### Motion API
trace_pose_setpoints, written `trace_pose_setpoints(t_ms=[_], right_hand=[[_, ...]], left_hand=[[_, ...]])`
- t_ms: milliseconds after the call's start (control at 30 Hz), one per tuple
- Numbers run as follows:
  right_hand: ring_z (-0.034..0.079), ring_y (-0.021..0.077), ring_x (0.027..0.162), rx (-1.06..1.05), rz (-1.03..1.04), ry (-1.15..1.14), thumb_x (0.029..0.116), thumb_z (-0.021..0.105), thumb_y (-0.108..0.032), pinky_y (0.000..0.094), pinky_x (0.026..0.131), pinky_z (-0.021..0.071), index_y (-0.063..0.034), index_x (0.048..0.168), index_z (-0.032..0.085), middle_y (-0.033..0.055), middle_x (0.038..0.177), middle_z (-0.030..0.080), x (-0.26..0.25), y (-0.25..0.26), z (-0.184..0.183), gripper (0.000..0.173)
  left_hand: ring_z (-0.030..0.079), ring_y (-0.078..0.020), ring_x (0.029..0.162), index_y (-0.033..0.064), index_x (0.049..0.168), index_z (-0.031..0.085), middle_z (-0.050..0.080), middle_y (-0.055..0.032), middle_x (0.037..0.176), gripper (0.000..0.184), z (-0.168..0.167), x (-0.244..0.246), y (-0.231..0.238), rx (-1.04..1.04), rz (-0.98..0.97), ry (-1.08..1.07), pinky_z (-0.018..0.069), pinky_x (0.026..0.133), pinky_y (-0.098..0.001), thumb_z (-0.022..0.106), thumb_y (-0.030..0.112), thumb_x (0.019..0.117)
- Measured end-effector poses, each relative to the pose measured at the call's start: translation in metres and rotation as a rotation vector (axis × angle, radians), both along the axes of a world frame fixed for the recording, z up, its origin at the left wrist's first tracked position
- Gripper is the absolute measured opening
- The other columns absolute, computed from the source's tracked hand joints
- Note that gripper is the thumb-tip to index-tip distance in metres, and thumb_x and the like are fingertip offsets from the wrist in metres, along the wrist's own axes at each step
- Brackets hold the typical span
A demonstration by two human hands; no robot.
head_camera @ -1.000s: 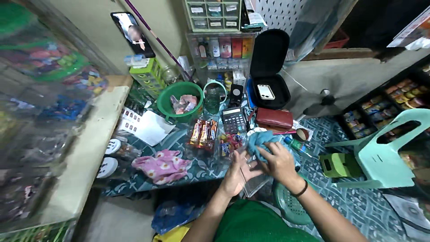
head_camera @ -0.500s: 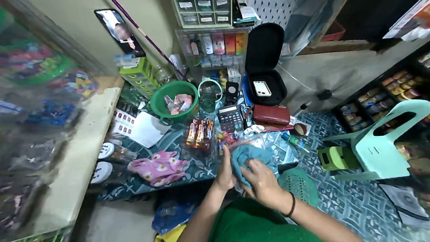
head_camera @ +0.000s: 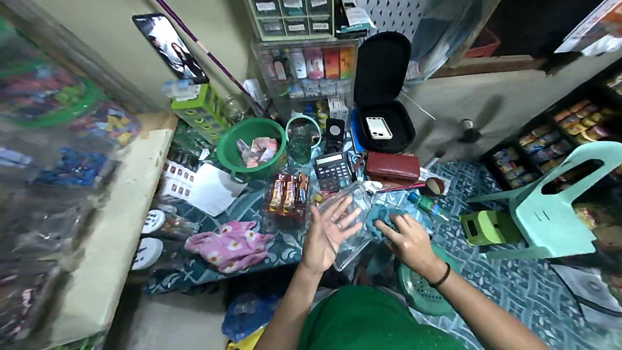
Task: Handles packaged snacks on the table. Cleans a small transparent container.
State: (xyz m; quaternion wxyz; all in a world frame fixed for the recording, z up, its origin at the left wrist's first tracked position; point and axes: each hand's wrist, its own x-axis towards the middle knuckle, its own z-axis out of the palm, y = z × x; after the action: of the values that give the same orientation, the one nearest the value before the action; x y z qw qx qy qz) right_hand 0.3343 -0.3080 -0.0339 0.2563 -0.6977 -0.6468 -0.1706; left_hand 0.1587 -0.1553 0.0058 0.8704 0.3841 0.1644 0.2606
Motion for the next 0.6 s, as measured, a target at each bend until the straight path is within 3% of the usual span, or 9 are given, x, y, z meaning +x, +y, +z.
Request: trace_pose_setpoints(t_ms=[133, 200, 267, 367, 500, 600], right_hand=[[0.068, 0.0425, 0.084, -0.01, -0.036, 0.04, 0.0858, 0.068, -0.013, 0.0525, 0.064, 0.0558, -0.0164, 0.12, 0.075, 0.0218, 0.102, 0.071, 0.009, 0.02, 0.018, 0.035], [0.068, 0.0434, 0.09, -0.036, -0.021, 0.169, 0.0852, 0.069, -0.011, 0.055, 0.068, 0.0564, -0.0175, 0.119, 0.076, 0.0228, 0.107, 0.07, 0.015, 0.026, 0.025, 0.035], [0.067, 0.0362, 0.105, -0.034, 0.005, 0.466, 0.0895, 0.062, -0.011, 0.0531, 0.085, 0.0564, -0.0155, 0.123, 0.074, 0.0194, 0.117, 0.069, 0.018, 0.029, 0.029, 0.036], [0.061, 0.0225, 0.126, -0.034, 0.036, 0.769, 0.0981, 0.052, -0.015, 0.0445, 0.107, 0.0491, -0.0086, 0.142, 0.06, 0.0125, 0.136, 0.065, 0.025, 0.037, 0.032, 0.045], [0.067, 0.0222, 0.115, -0.085, 0.035, 0.811, 0.0989, 0.05, -0.016, 0.044, 0.103, 0.0514, -0.0028, 0.124, 0.071, 0.0139, 0.119, 0.072, 0.021, 0.043, 0.029, 0.035], [0.07, 0.0192, 0.102, -0.125, 0.008, 0.862, 0.0999, 0.051, -0.021, 0.0394, 0.094, 0.0543, 0.0029, 0.115, 0.072, 0.0165, 0.107, 0.073, 0.009, 0.026, 0.024, 0.035]], left_hand=[[0.059, -0.032, 0.127, -0.0028, 0.152, 0.034, 0.049, -0.017, 0.15, 0.096, -0.005, 0.001, -0.015, -0.04, -0.127, 0.052, 0.0547, 0.099, -0.0512, 0.035, 0.075, 0.0949], [0.06, -0.0319, 0.127, -0.0029, 0.152, 0.032, 0.05, -0.0175, 0.148, 0.09, -0.006, 0.001, -0.02, -0.083, -0.121, 0.033, 0.0558, 0.098, -0.0507, 0.029, 0.07, 0.0994], [0.064, -0.0313, 0.123, -0.0015, 0.15, 0.037, 0.057, -0.0162, 0.143, 0.086, -0.004, 0.001, -0.02, -0.083, -0.101, 0.009, 0.058, 0.095, -0.0489, 0.023, 0.068, 0.1011], [0.063, -0.0326, 0.123, -0.0017, 0.148, 0.04, 0.057, -0.015, 0.144, 0.088, -0.004, 0.002, -0.019, 0.016, -0.139, 0.034, 0.0564, 0.097, -0.0504, 0.03, 0.07, 0.0989], [0.069, -0.0316, 0.113, -0.0094, 0.144, 0.039, 0.062, -0.0184, 0.137, 0.07, 0.001, 0.003, -0.018, 0.129, -0.043, 0.122, 0.0602, 0.092, -0.0478, 0.023, 0.048, 0.1082], [0.072, -0.0322, 0.105, -0.0076, 0.14, 0.042, 0.066, -0.0177, 0.129, 0.066, 0.007, 0.007, -0.013, 0.087, 0.151, 0.09, 0.0622, 0.087, -0.0483, 0.014, 0.044, 0.1093]])
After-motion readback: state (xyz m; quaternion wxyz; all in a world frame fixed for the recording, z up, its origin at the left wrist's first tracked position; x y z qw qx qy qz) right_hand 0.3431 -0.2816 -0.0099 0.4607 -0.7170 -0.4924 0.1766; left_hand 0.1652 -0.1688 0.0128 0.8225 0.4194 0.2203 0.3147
